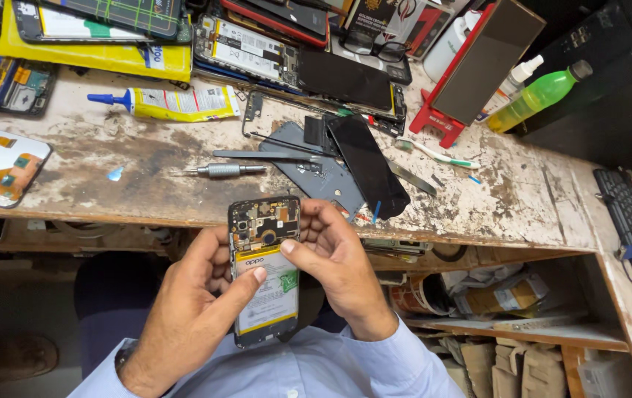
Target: The person applies adhesive to the frame of a disassembled smartphone, then installs a new battery and a metal shielding plate. They connect the battery ribbon cable and place the back cover over the assembly.
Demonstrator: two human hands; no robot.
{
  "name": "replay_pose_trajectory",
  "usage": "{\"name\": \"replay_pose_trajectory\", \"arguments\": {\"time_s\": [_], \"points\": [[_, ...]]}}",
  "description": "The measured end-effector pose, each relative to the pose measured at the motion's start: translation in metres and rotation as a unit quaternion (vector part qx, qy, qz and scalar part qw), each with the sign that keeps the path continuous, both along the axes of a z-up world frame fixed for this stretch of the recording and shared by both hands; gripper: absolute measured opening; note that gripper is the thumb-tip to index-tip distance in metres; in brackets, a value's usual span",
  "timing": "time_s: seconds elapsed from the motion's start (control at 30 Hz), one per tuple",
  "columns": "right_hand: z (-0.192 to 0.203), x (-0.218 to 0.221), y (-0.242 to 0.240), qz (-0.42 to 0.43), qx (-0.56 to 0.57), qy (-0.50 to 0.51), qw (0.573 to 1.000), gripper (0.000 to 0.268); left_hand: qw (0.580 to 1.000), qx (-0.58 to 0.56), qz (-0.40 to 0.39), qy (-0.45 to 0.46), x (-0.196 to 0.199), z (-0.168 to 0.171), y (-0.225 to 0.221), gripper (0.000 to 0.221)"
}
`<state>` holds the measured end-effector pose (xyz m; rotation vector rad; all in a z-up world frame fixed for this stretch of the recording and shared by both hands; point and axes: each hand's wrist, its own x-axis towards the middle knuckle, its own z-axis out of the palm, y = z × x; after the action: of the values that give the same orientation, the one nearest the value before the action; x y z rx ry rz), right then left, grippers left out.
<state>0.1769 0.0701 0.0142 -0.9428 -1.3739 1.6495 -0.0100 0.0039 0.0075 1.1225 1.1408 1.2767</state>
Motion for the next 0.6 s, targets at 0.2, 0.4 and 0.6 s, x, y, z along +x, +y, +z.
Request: {"name": "replay_pose_trajectory", "arguments": {"time_s": [0.2,0.4,0.6], "points": [[0.008,-0.003,0.001,0.001,0.028,-0.009,1.0,0.044,1.0,-0.003,0.0,0.018,0.003,0.001,0.002,0.037],[0.01,-0.006,-0.001,-0.003,0.033,-0.006,0.999,0.041,0.999,-0.015,-0.003,0.042,0.004,0.003,0.0,0.041],[-0.001,-0.005,-0.001,-0.008,0.028,0.042,0.999,0.041,0.999,-0.02,0.001,0.045,0.003,0.006,0.0,0.04]]}}
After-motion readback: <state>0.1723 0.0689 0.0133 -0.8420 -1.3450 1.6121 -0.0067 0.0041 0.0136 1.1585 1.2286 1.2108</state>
